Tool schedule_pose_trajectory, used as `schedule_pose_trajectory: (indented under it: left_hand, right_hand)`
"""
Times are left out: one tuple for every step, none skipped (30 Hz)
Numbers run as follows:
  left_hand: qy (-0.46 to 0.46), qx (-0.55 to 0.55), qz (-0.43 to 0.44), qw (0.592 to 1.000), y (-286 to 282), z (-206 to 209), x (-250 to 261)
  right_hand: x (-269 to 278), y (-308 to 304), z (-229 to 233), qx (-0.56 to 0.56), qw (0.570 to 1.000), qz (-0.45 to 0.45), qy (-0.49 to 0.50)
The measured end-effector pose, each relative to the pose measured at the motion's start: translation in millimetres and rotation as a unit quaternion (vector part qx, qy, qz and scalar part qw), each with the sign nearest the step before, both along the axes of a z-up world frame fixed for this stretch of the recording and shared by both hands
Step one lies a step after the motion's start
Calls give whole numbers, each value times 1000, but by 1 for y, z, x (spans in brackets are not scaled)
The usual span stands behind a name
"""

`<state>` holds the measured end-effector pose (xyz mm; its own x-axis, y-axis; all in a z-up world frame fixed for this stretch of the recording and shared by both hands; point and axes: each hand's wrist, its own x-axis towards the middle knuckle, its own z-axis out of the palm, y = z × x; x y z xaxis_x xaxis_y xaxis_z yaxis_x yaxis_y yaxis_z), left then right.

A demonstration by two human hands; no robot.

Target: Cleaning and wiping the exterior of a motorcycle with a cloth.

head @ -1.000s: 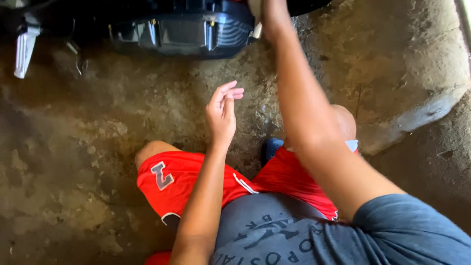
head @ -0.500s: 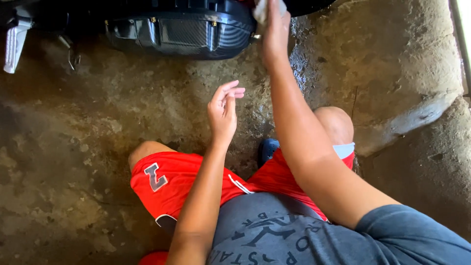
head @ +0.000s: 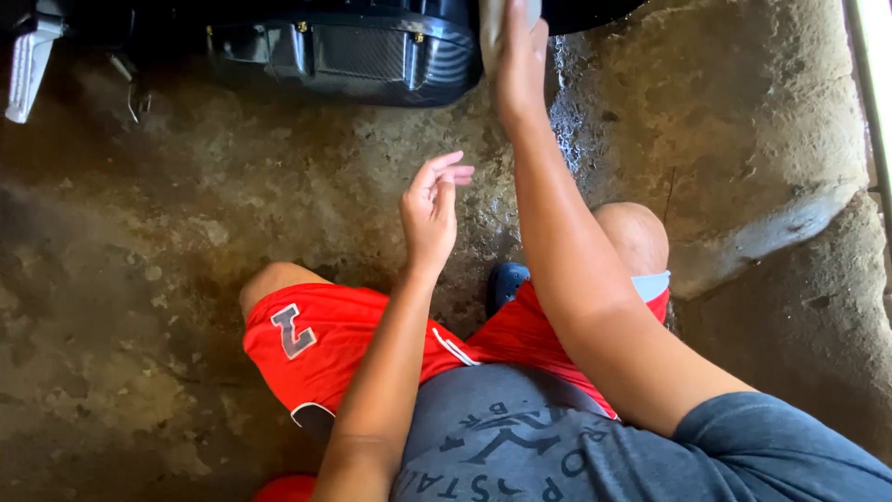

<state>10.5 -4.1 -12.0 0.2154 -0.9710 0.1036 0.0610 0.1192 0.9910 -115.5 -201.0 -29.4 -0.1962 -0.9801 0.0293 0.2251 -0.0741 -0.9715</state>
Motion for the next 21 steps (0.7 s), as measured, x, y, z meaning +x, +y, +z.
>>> schedule_pose_trajectory:
  left_hand:
    - [-11, -3, -3, 1000, 1, 2, 0]
    - [-22, -7, -6, 1000, 1, 5, -1]
    - [-21, -9, -5, 1000, 1, 6, -1]
    - [-17, -13, -6, 1000, 0, 7, -1]
    - [-13, -17, -6, 1000, 0, 8, -1]
    - [-11, -17, -6, 1000, 1, 10, -2]
    - [-12, -16, -9, 1000, 2, 12, -3]
    - [-14, -18, -13, 1000, 0, 14, -4]
    - [-13, -22, -13, 1000, -2, 13, -6]
    - [-17, -23, -13, 1000, -1, 11, -6]
    - [-21, -23, -12, 999, -1, 9, -7]
    - [-22, -22, -13, 999, 0, 8, -8]
    - [-19, -29, -17, 999, 0, 6, -8]
    - [-15, -36, -22, 999, 1, 5, -11]
    - [-14, -34, -23, 999, 3, 5, -13]
    - [-11, -32, -23, 999, 1, 7, -13]
    - [-7, -30, -22, 999, 0, 9, -14]
    - [-7, -30, -22, 999, 2, 10, -15]
    - [-3, -35, -25, 999, 4, 10, -16]
    - [0, -44, -29, 999, 3, 11, -17]
    - [0, -47, -29, 998, 2, 12, -18]
  right_hand:
    - [0, 4, 0, -14, 997, -9, 79]
    - [-1, 7, 1, -28, 987, -19, 159]
    - [-7, 3, 5, -29, 986, -19, 160]
    - [-12, 1, 9, -30, 977, -29, 210]
    - [-17, -1, 13, -31, 964, -40, 260]
    - [-20, 3, 24, -31, 964, -40, 262]
    - [-22, 7, 36, 4, 962, -46, 269]
    - [-24, 7, 48, 36, 959, -53, 275]
    - [-24, 9, 56, 33, 959, -54, 275]
    - [-22, 13, 62, 60, 960, -45, 271]
    - [-20, 17, 67, 86, 959, -37, 267]
    - [-14, 18, 62, 88, 959, -37, 266]
    - [-8, 20, 56, 53, 960, -22, 273]
    - [-4, 21, 50, 17, 960, -7, 281]
    - [-10, 18, 42, 19, 959, -7, 281]
    - [-14, 11, 37, 12, 969, 19, 246]
    - [-18, 3, 32, 6, 977, 45, 210]
    - [-21, 3, 34, 5, 977, 45, 210]
    - [-24, 3, 37, 1, 986, 75, 147]
    - [-27, -1, 41, -7, 991, 104, 84]
    - [-32, 2, 48, -11, 991, 104, 84]
